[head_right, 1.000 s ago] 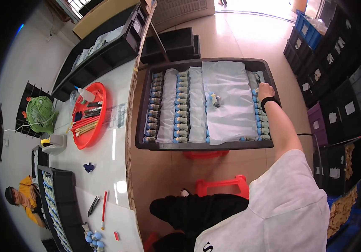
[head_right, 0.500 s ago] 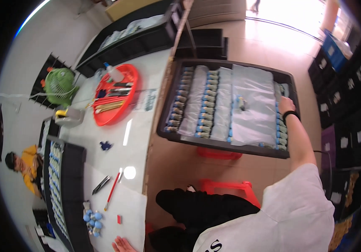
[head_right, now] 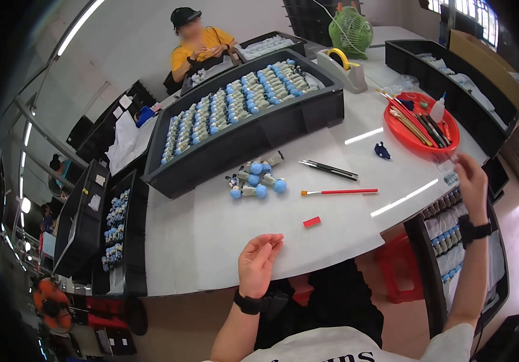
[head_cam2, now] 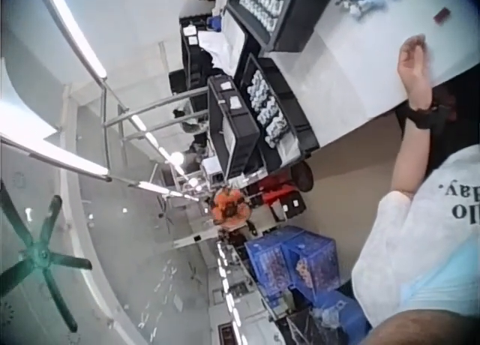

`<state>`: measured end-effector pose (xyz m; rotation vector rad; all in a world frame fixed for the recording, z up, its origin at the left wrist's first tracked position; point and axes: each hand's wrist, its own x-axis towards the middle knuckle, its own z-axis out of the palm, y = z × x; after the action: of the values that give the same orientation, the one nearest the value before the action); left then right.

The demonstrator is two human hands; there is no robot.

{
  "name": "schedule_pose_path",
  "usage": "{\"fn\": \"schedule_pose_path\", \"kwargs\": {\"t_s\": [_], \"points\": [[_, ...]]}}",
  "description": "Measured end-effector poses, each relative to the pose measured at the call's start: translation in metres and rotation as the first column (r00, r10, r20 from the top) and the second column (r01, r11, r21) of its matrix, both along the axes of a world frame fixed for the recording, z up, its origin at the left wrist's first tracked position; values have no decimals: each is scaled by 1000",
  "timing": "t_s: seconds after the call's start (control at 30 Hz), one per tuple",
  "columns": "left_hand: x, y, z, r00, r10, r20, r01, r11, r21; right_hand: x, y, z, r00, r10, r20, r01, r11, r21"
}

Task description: Assembling and inspecting small toy figurines at a factory workstation.

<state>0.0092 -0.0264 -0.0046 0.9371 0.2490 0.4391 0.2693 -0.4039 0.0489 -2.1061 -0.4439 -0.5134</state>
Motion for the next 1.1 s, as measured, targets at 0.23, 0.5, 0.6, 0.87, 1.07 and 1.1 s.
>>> {"fn": "schedule_pose_path", "kwargs": {"t_s": [0.23, 0.5, 0.6, 0.87, 1.07, 1.1], "points": [[1, 3, -2, 999, -40, 12, 40, 999, -8, -12, 277, 44, 735, 638, -230, -678, 692, -248], [2, 2, -5, 997, -81, 8, 81, 996, -30, -7, 375, -10, 839, 517, -170, -487, 573, -659], [2, 3, -8, 996, -83, -4, 83, 996, -44, -6, 362, -3, 847, 528, -64, -442, 630, -639], [0, 6, 2, 999, -27, 39, 34, 984, -173, -102, 294, 30, 492, 673, -552, -682, 692, 235], [3, 5, 5, 996, -23, 91, 43, 973, -228, -158, 268, -8, 428, 750, -504, -509, 661, 551], [3, 4, 5, 996, -18, 82, 36, 973, -229, -163, 268, -16, 470, 740, -482, -488, 672, 557]]}}
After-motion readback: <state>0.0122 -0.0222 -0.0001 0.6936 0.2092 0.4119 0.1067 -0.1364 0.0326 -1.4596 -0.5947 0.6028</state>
